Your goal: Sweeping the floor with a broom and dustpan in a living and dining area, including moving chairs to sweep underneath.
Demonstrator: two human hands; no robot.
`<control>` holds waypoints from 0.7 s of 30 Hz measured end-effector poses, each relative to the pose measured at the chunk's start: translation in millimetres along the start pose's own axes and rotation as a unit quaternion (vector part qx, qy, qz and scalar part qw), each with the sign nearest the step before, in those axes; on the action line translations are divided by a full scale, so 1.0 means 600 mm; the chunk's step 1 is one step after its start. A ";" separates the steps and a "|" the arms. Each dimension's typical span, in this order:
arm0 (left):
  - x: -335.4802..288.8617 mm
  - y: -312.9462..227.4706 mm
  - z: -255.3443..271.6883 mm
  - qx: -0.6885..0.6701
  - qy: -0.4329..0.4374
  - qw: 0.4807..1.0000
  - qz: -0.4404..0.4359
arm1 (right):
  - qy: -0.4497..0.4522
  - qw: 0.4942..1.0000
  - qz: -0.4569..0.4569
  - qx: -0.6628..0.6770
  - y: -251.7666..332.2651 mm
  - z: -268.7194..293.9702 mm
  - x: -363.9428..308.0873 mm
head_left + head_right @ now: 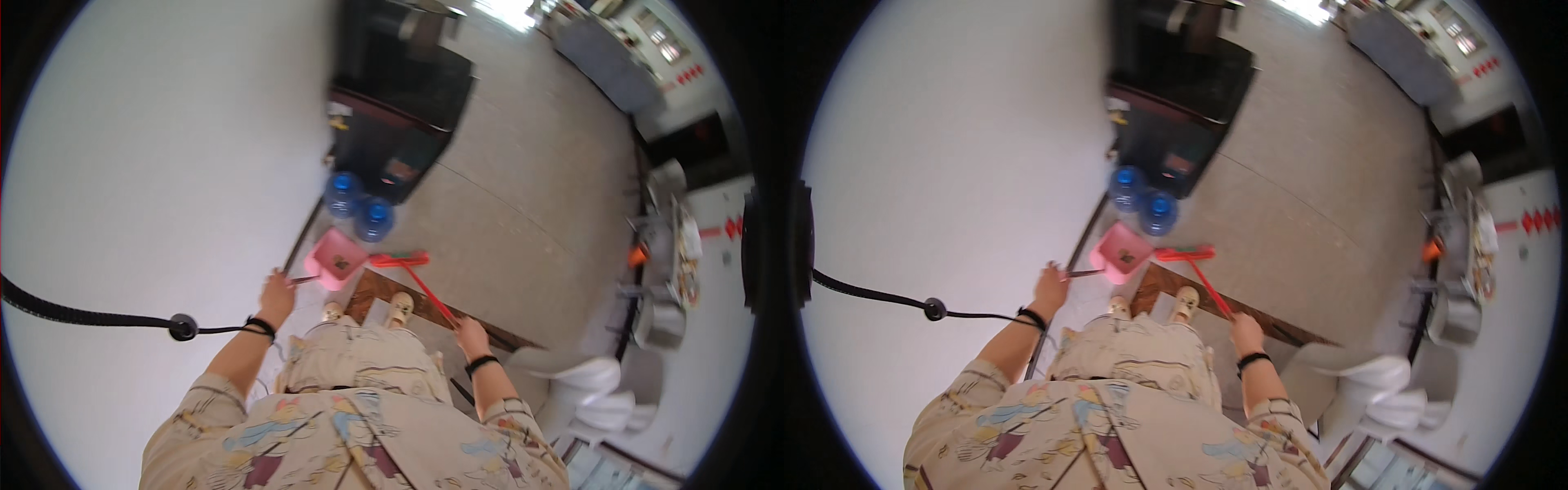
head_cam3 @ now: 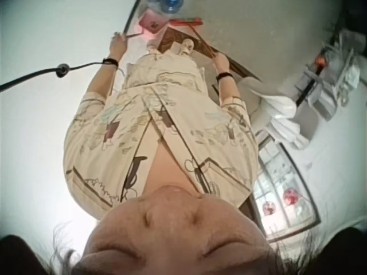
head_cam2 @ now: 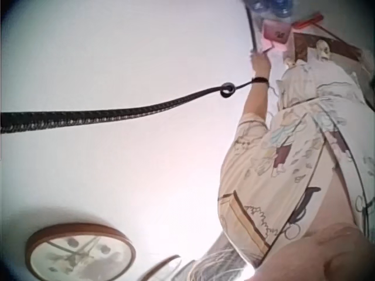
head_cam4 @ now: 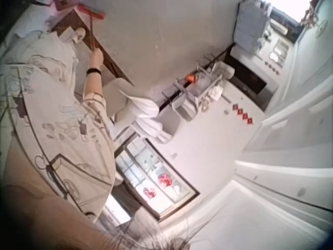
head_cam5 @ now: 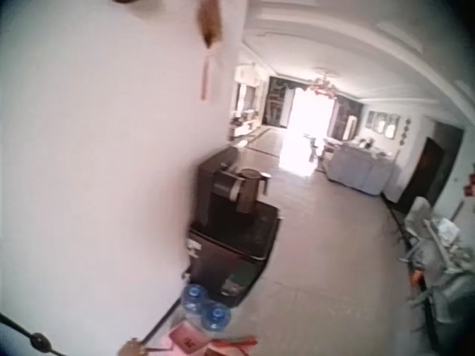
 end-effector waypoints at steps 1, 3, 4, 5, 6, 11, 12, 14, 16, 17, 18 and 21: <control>-0.003 -0.027 0.025 0.073 -0.027 0.997 -0.010 | -0.026 1.000 0.016 0.001 0.003 -0.006 0.019; -0.008 -0.103 0.075 0.063 -0.091 0.991 -0.081 | -0.012 0.998 0.045 -0.045 0.078 0.021 0.041; -0.005 -0.143 0.075 0.059 -0.087 0.990 -0.098 | 0.015 0.995 0.038 -0.095 0.107 0.022 0.054; -0.020 -0.208 0.077 -0.010 -0.096 0.972 -0.216 | 0.032 0.990 0.062 -0.122 0.136 0.024 0.059; -0.040 -0.277 0.086 -0.079 -0.102 0.934 -0.334 | 0.060 0.989 0.044 -0.125 0.142 0.004 0.074; -0.186 -0.570 0.030 -0.233 0.246 0.765 -0.547 | 0.014 0.993 0.108 0.045 0.142 -0.056 0.126; -0.192 -0.571 0.011 -0.236 0.292 0.755 -0.538 | 0.112 0.982 0.144 -0.057 0.202 -0.001 0.103; -0.199 -0.595 -0.049 -0.249 0.294 0.732 -0.563 | 0.064 0.988 0.138 0.018 0.183 -0.014 0.106; -0.210 -0.619 -0.071 -0.259 0.300 0.708 -0.585 | 0.032 0.991 0.113 0.065 0.153 -0.038 0.107; -0.219 -0.628 -0.084 -0.240 0.347 0.703 -0.572 | 0.018 0.991 0.097 0.084 0.135 -0.050 0.109; -0.230 -0.634 -0.096 -0.222 0.392 0.698 -0.557 | 0.008 0.991 0.085 0.101 0.120 -0.061 0.106; -0.262 -0.663 -0.100 -0.206 0.422 0.652 -0.596 | -0.017 0.988 0.049 0.144 0.078 -0.088 0.103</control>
Point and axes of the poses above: each hand's wrist, its own x-axis towards the middle knuckle, its own z-axis out of the back of the hand, y = z × x, the point moved 8 cm from there along x, towards the middle knuckle, and after that the axes turned 3 degrees about -y, right-handed, at the moved point
